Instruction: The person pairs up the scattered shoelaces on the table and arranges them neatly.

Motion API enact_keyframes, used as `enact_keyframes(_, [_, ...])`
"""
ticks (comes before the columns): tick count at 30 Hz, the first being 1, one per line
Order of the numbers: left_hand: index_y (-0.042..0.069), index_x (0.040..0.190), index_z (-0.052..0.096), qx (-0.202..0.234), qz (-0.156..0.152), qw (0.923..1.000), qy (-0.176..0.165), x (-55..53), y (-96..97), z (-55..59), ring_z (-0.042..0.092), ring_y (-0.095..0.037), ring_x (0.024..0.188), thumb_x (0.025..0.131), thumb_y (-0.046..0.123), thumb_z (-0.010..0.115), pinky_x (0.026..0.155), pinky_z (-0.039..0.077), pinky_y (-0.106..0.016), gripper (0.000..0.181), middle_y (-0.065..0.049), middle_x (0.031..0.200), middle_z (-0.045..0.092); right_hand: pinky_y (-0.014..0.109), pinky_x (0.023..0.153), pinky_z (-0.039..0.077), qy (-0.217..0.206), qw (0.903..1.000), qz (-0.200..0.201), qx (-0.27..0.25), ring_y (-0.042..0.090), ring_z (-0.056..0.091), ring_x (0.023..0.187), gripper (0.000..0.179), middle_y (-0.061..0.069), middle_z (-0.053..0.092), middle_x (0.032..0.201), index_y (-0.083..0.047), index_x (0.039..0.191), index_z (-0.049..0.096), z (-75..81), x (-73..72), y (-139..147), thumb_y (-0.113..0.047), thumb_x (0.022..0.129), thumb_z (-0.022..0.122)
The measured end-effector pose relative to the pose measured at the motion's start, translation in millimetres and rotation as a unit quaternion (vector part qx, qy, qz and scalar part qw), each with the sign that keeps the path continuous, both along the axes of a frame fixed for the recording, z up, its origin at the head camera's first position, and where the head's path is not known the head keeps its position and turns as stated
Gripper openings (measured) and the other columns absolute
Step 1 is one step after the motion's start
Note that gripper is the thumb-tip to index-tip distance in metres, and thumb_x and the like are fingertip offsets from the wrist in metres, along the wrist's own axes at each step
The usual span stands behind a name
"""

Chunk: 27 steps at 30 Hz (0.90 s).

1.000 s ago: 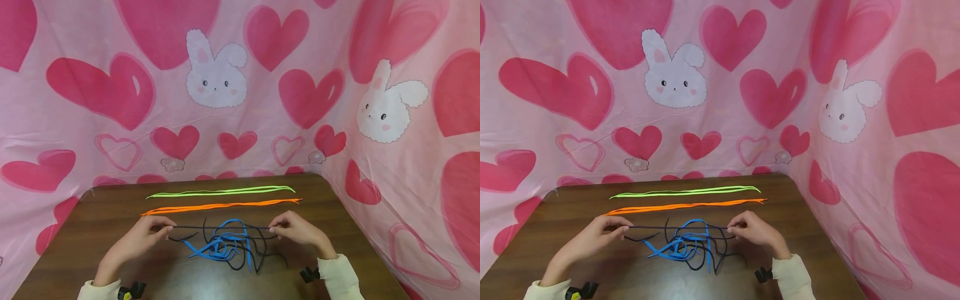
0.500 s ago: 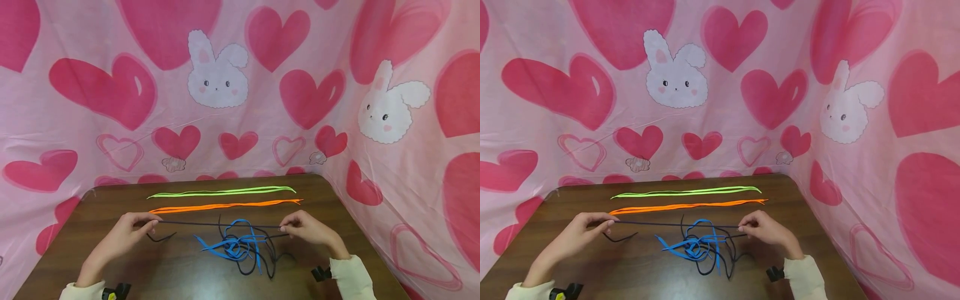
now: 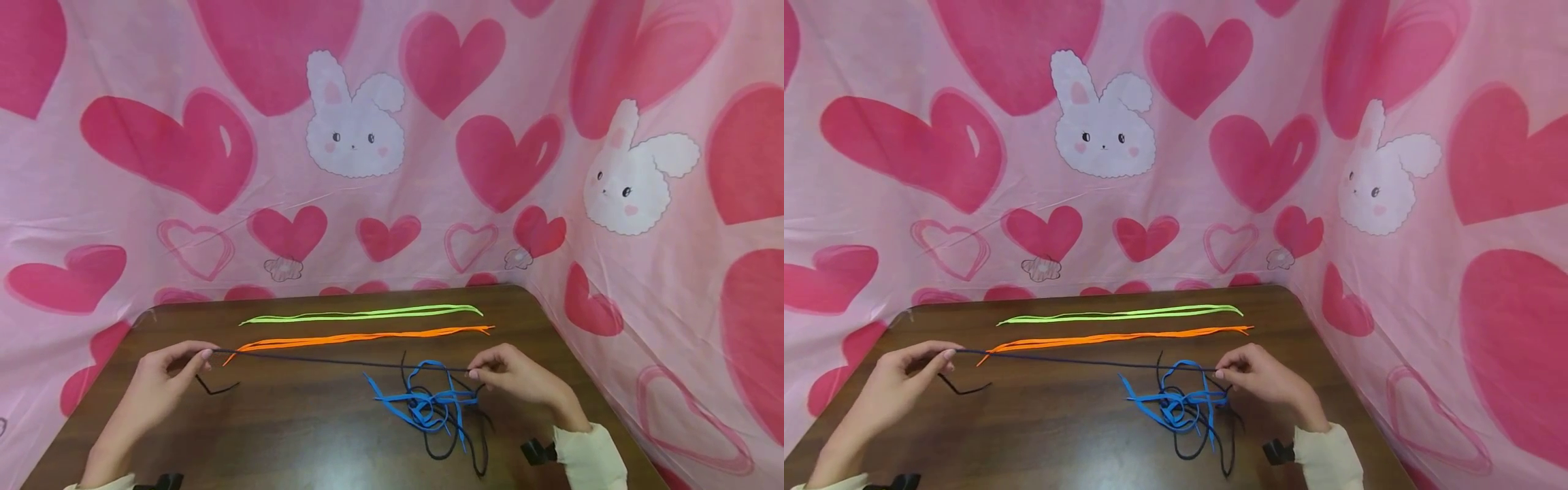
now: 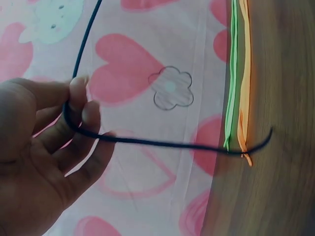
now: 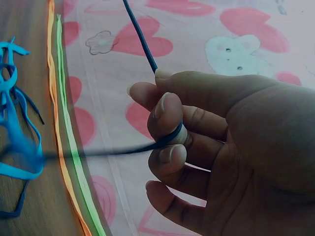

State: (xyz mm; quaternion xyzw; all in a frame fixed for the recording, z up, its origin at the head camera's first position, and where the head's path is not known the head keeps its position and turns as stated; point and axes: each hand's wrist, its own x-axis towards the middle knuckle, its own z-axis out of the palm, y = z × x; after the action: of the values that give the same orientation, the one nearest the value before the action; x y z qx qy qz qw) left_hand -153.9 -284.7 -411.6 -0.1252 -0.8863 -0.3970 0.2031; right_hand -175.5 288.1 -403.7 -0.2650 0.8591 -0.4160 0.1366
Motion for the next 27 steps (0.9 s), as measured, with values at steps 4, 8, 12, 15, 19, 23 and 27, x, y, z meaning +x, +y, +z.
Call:
enact_keyframes(4, [0.000,0.104,0.073,0.017,0.053,0.9979,0.034,1.9,-9.6,0.8,0.061,0.013,0.068,0.098,0.006,0.065,0.063,0.044,-0.007,0.012,0.009,0.072,0.069,0.026,0.059,0.051,0.020,0.9997,-0.004,0.010,0.005,0.056,0.066,0.011,0.001,0.066,0.076,-0.017,0.099,0.076,2.5,2.6,2,-0.022,0.100,0.066])
enact_keyframes(8, [-0.004,0.104,0.072,0.041,0.086,0.9940,0.054,2.4,-17.9,1.8,0.058,0.016,0.070,0.097,0.006,0.065,0.064,0.044,-0.005,0.014,0.020,0.071,0.066,0.029,0.060,0.052,0.028,0.9995,-0.009,0.013,0.008,0.058,0.067,0.011,-0.002,0.067,0.078,-0.019,0.100,0.076,6.6,5.1,3,-0.024,0.100,0.066])
enact_keyframes(12, [-0.008,0.105,0.071,0.057,0.088,0.9925,0.062,1.1,-27.3,0.1,0.058,0.016,0.072,0.097,0.002,0.065,0.064,0.044,-0.005,0.014,0.025,0.073,0.065,0.030,0.065,0.055,0.040,0.9990,-0.018,0.010,0.009,0.060,0.072,0.011,-0.007,0.069,0.083,-0.017,0.101,0.076,9.6,5.3,7,-0.022,0.100,0.066])
enact_keyframes(15, [-0.009,0.106,0.071,0.050,0.092,0.9931,0.053,-0.5,-34.8,-2.8,0.058,0.018,0.071,0.097,0.004,0.065,0.060,0.043,-0.007,0.017,0.030,0.073,0.063,0.028,0.065,0.054,0.050,0.9982,-0.029,0.013,0.006,0.059,0.074,0.011,-0.007,0.069,0.084,-0.016,0.102,0.076,10.6,4.1,14,-0.021,0.100,0.066])
enact_keyframes(19, [-0.008,0.105,0.072,0.023,0.110,0.9932,0.029,-2.4,-43.7,-6.2,0.056,0.020,0.066,0.098,0.009,0.067,0.050,0.038,-0.015,0.020,0.039,0.072,0.058,0.027,0.064,0.052,0.049,0.9977,-0.043,0.020,0.010,0.057,0.071,0.012,-0.004,0.066,0.080,-0.013,0.103,0.076,13.1,0.5,25,-0.020,0.100,0.066])
enact_keyframes(23, [-0.003,0.101,0.075,-0.009,0.110,0.9937,0.021,-6.7,-50.9,-11.4,0.055,0.018,0.062,0.095,0.010,0.071,0.049,0.037,-0.017,0.015,0.040,0.072,0.058,0.026,0.067,0.052,0.057,0.9960,-0.059,0.035,0.011,0.059,0.074,0.014,-0.002,0.069,0.086,-0.012,0.107,0.076,11.6,-4.6,40,-0.019,0.100,0.065])
enact_keyframes(27, [0.002,0.097,0.076,-0.051,0.077,0.9957,0.010,-14.6,-58.0,-16.0,0.057,0.015,0.065,0.090,0.007,0.075,0.055,0.042,-0.012,0.009,0.024,0.074,0.068,0.025,0.076,0.055,0.081,0.9908,-0.090,0.059,0.009,0.062,0.082,0.015,-0.004,0.074,0.097,-0.012,0.107,0.077,2.8,-12.2,55,-0.020,0.100,0.065])
